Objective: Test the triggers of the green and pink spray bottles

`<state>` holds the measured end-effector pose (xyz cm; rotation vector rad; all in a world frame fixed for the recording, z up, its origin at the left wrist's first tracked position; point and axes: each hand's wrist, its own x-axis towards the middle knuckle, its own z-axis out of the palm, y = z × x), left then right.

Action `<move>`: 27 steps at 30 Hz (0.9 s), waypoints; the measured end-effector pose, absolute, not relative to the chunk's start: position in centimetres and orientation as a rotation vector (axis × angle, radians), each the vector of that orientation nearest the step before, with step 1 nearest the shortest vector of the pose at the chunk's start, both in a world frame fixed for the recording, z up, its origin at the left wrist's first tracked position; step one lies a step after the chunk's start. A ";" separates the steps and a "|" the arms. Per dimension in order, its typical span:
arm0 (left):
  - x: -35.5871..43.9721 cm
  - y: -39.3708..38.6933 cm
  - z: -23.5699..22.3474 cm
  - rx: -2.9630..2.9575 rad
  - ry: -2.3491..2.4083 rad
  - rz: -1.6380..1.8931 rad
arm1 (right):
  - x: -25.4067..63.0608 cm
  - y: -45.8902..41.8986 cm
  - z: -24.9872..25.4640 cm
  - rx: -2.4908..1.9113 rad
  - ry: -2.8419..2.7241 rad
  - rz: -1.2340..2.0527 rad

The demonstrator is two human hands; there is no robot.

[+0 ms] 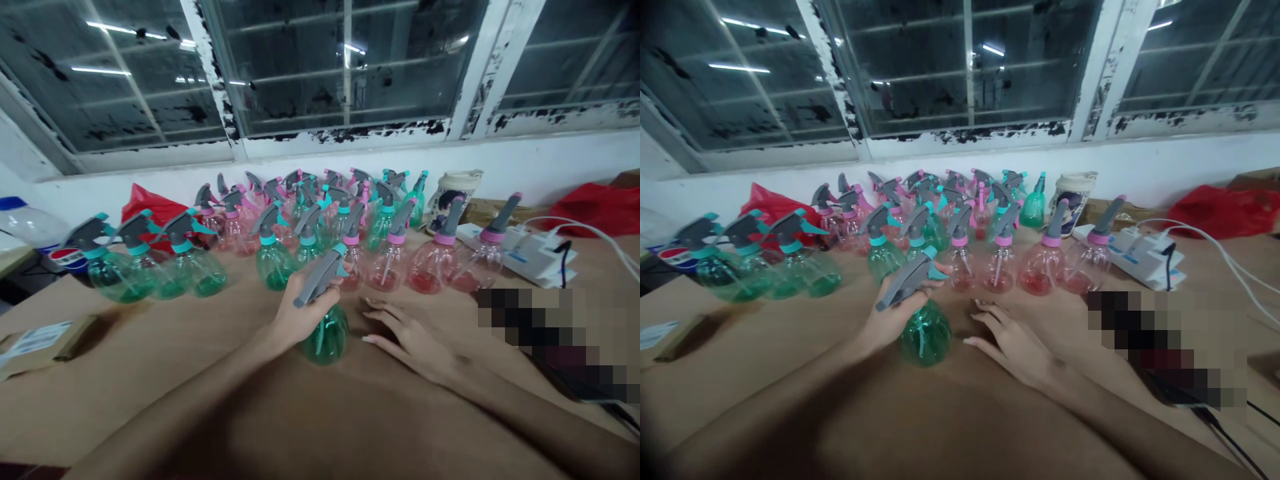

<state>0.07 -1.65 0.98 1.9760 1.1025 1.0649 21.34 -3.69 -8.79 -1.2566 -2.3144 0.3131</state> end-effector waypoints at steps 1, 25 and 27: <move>0.1 -1.3 1.0 1.984 1.087 1.060 | 21.2 -3.5 -8.9 -1.265 -2.323 0.309; 1.3 -0.3 1.2 2.216 0.975 1.003 | 21.7 -3.0 -9.2 -1.221 -2.333 0.377; 1.2 -0.4 1.3 2.246 0.945 0.986 | 21.7 -3.0 -9.1 -1.219 -2.330 0.394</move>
